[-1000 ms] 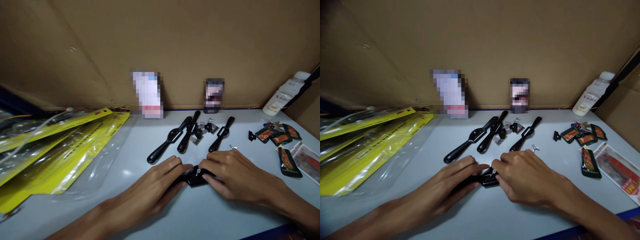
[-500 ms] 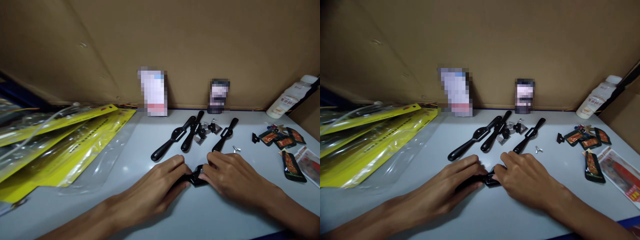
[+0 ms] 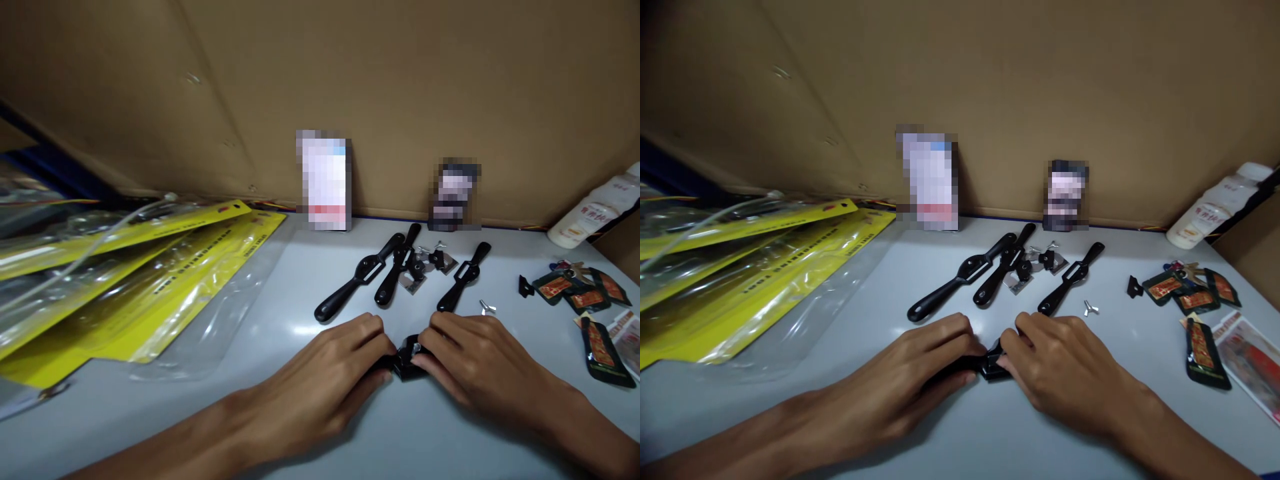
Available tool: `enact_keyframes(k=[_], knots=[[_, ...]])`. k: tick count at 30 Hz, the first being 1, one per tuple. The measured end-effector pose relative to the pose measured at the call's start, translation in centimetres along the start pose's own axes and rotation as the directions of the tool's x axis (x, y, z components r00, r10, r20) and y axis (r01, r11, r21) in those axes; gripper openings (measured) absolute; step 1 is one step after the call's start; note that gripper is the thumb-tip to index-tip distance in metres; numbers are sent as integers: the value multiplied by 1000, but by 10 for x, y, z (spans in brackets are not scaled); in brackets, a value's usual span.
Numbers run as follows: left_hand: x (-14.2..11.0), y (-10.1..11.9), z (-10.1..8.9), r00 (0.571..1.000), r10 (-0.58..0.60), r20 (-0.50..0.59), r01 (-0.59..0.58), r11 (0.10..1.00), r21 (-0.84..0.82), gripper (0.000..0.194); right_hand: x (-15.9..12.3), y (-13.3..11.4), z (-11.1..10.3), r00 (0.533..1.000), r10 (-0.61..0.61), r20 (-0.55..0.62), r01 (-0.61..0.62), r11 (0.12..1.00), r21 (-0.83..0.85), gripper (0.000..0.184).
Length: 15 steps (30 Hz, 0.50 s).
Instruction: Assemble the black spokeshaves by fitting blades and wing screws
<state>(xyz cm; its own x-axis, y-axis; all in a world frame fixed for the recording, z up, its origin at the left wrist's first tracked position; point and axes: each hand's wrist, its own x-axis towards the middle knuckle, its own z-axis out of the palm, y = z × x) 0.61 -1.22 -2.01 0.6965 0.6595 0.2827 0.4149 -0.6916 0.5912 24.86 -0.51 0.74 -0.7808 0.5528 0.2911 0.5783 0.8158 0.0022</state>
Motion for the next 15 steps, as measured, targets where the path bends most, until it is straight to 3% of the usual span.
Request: enact_keyframes(k=[5, 11, 15], knots=[[-3, 1, 1, 997, -67, 28, 67, 998, -8, 16, -1, -4, 6, 1000, 22, 14, -22, 1000, -11, 35], [-7, 0, 4, 990, -136, 47, 137, 990, -21, 14, 0, -14, 10, 1000, 12, -18, -14, 989, -148, 25], [-8, -4, 6, 992, -129, 4, 129, 990, -59, 16, 1, -21, 11, 999, 28, -17, -31, 980, -196, 16]])
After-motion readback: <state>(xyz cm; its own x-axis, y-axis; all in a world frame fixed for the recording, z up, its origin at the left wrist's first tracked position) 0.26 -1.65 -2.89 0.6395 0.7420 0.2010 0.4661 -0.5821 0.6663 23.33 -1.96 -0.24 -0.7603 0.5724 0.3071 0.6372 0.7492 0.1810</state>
